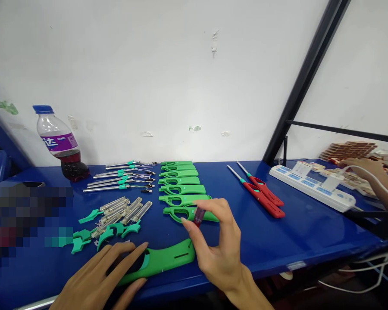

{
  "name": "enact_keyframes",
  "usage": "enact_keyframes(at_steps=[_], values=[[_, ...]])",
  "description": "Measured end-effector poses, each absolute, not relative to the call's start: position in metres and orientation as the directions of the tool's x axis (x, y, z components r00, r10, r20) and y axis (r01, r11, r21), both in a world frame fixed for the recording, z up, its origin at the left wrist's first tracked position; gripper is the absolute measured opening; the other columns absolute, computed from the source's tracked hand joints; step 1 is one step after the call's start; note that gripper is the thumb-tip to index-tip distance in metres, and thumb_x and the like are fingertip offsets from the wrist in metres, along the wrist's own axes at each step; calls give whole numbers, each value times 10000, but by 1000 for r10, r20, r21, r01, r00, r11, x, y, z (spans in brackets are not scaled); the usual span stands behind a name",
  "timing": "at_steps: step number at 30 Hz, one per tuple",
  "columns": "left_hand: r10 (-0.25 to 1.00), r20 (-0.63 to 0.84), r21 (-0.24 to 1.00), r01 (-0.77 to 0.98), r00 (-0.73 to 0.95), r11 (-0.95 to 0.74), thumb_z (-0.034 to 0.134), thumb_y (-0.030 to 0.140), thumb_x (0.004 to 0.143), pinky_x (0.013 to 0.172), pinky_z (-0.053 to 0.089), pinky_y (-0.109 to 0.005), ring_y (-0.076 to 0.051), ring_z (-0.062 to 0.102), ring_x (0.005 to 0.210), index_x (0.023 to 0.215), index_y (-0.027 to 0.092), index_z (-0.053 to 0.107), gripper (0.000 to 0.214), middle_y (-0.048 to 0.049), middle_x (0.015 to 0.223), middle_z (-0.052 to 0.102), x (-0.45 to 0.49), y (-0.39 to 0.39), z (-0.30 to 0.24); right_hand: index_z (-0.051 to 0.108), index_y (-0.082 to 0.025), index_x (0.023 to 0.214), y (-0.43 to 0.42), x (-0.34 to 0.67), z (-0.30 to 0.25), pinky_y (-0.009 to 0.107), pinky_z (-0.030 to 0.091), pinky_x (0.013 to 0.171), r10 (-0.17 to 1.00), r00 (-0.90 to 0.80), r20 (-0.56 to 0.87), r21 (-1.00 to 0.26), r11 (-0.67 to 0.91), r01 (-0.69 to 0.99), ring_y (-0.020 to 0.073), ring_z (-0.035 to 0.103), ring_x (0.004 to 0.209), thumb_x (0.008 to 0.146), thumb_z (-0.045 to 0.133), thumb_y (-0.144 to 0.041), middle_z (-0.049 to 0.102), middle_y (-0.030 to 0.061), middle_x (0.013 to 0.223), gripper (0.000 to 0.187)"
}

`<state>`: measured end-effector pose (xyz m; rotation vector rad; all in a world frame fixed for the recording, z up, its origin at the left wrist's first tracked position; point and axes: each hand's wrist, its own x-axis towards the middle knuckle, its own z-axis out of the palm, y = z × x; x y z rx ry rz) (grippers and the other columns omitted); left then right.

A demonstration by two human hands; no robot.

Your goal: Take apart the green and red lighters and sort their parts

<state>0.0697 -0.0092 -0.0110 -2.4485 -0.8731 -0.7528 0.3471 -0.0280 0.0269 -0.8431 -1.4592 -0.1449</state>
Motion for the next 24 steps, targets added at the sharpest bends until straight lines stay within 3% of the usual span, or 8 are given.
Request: enact_keyframes(at_steps=[5, 12, 19, 24], values=[[440, 612, -203, 669, 657, -715, 460, 506, 1153, 936, 681, -350, -234, 805, 1096, 1502, 280, 636, 451, -35, 1287, 789, 70, -8, -11, 590, -281, 1526, -31, 348, 24, 494, 550, 985, 488, 132, 863, -475, 696, 539, 271, 716, 1083, 1024, 592, -38, 763, 72, 1179, 558], [443, 602, -226, 674, 664, -704, 458, 497, 1154, 926, 689, -387, -249, 803, 1104, 1516, 268, 623, 459, -38, 1300, 785, 69, -11, -10, 673, -310, 1354, -30, 350, 28, 419, 579, 834, 306, 141, 941, -325, 711, 623, 243, 661, 986, 896, 776, -21, 704, 43, 1077, 551], [435, 594, -243, 667, 677, -704, 441, 490, 1161, 941, 685, -389, -247, 801, 1112, 1518, 256, 621, 463, -46, 1305, 783, 69, -11, -10, 623, -269, 1472, -31, 349, 23, 466, 580, 957, 428, 117, 896, -424, 747, 512, 262, 710, 1121, 983, 594, 26, 735, 79, 1254, 572], [442, 578, -257, 666, 687, -700, 429, 481, 1164, 926, 691, -399, -250, 801, 1121, 1526, 258, 616, 465, -46, 1320, 779, 69, -11, -9, 629, -254, 1401, -30, 350, 31, 375, 587, 838, 275, 75, 958, -270, 791, 549, 217, 657, 1032, 870, 730, 73, 675, 38, 1121, 632]])
